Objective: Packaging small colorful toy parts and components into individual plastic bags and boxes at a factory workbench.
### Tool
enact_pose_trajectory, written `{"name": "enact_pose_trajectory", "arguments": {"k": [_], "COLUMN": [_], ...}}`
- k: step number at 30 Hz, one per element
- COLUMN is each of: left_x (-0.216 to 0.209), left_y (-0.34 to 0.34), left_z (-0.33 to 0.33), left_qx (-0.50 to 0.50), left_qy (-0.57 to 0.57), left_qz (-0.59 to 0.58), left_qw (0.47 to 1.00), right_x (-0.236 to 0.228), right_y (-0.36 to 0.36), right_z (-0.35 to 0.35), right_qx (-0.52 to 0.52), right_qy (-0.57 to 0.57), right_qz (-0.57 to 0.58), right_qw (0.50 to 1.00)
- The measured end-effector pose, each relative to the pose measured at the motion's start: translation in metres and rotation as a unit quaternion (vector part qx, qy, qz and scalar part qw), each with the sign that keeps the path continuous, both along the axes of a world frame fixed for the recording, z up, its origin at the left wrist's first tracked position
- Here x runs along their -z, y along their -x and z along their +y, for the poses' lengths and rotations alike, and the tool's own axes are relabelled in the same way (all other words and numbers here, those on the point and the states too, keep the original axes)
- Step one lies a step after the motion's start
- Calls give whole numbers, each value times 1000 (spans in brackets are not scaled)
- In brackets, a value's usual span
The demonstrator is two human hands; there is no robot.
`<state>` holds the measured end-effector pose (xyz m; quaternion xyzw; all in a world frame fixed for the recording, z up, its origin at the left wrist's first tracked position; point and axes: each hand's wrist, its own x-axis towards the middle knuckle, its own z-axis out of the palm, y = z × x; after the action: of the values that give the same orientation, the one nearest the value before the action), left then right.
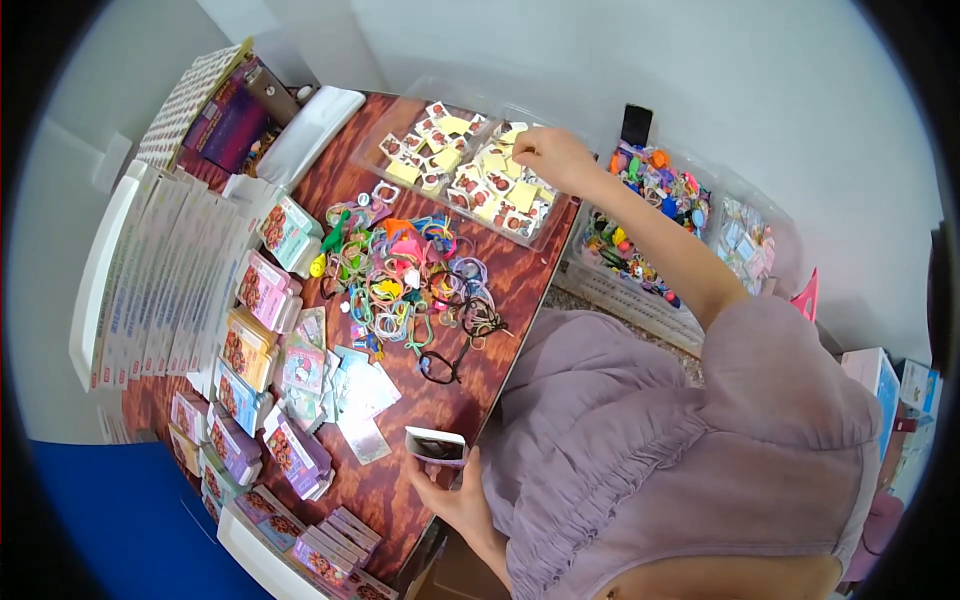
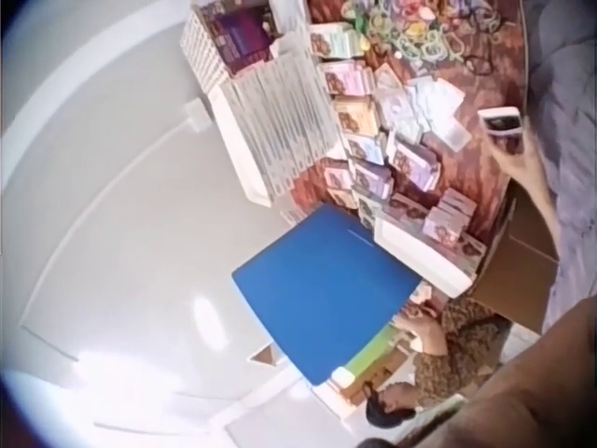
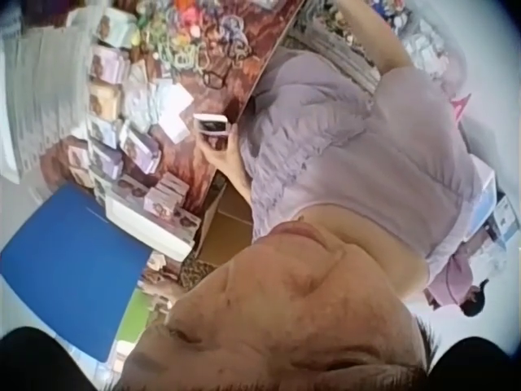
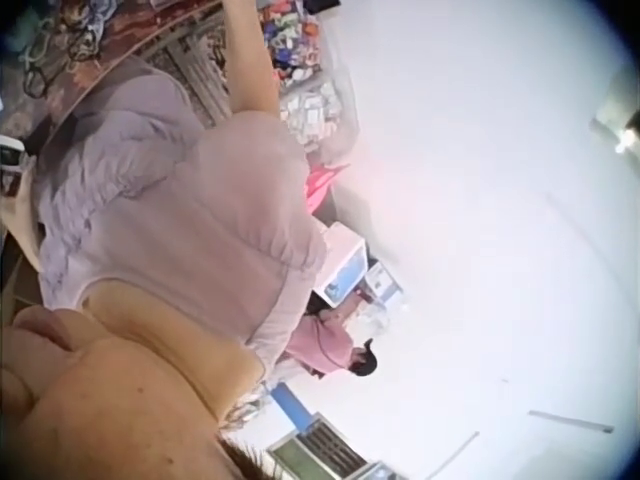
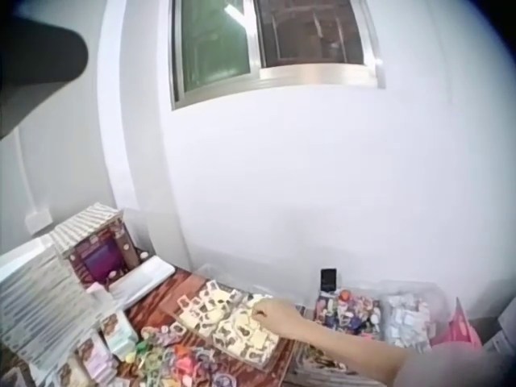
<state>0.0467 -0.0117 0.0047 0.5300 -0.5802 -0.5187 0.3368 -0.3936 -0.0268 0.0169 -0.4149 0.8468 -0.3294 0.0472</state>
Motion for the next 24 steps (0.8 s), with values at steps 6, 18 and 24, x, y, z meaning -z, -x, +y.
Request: {"name": "enact_pose_trajectory", "arguments": {"k": [6, 18, 24], "left_x": [-1, -1, 4], "left_y": [4, 4, 0], "left_z": [3, 2, -1], "left_qx": [-3, 9, 17], "left_qy": [17, 22, 39], "left_qz": [-27, -31, -48], "left_qw": [999, 999, 998], "right_x": [14, 11, 4], "right_y": [2, 43, 58], "right_z": [-11, -19, -1], "right_qx": [-48, -41, -57], "right_qy": [-20, 63, 119], "right_qz": [111, -57, -284], "right_qw": [992, 996, 950]}}
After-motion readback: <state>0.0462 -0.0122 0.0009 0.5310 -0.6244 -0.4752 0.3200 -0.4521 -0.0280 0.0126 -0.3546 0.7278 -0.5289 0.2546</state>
